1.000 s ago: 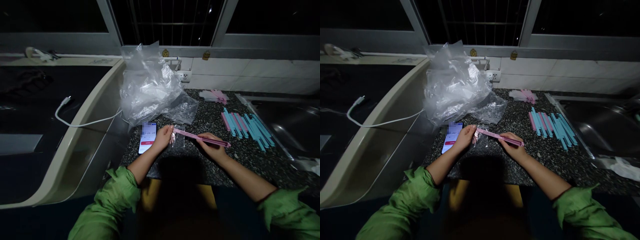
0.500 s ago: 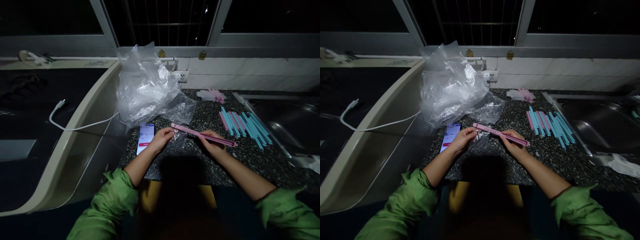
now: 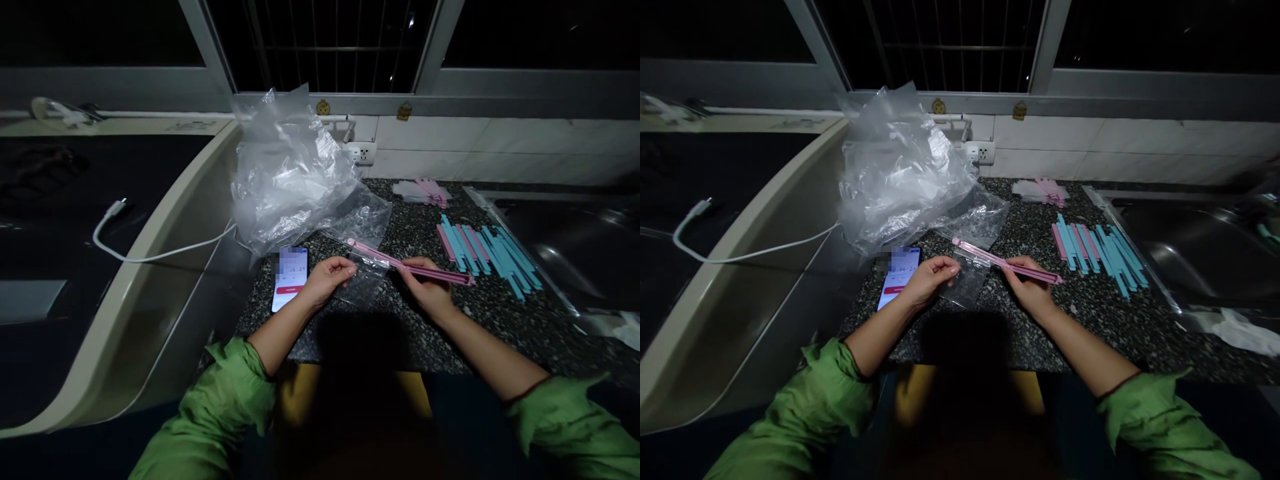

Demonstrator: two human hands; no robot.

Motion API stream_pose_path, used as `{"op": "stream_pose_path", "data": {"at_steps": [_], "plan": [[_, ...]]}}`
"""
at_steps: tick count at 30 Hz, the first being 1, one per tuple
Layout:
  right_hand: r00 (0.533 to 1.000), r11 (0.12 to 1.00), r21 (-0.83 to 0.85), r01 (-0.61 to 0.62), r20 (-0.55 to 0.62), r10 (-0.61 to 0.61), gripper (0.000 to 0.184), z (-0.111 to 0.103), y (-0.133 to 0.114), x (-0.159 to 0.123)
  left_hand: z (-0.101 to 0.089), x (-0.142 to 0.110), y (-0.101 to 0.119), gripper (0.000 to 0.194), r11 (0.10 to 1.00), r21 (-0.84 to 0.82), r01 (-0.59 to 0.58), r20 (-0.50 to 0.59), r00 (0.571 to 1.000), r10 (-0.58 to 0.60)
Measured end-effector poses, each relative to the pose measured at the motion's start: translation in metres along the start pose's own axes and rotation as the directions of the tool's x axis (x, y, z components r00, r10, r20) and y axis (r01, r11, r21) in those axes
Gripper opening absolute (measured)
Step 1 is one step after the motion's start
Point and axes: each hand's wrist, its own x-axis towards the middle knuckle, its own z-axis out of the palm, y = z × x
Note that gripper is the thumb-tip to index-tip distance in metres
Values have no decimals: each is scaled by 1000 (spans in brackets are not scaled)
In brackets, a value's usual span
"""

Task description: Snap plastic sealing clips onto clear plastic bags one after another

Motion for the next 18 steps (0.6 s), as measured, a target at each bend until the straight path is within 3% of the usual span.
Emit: {"op": "stream_pose_path", "data": {"at_steps": [9,18], "plan": [[996,1000,8,27,85,-27,16,8,-5,-4,4,5,-6,37,999,31,35,-42,999,-34],[993,999,15,32,112,-33,16,11,-5,-7,8,4,-10,42,973,-163,162,-16,986,-167]]}}
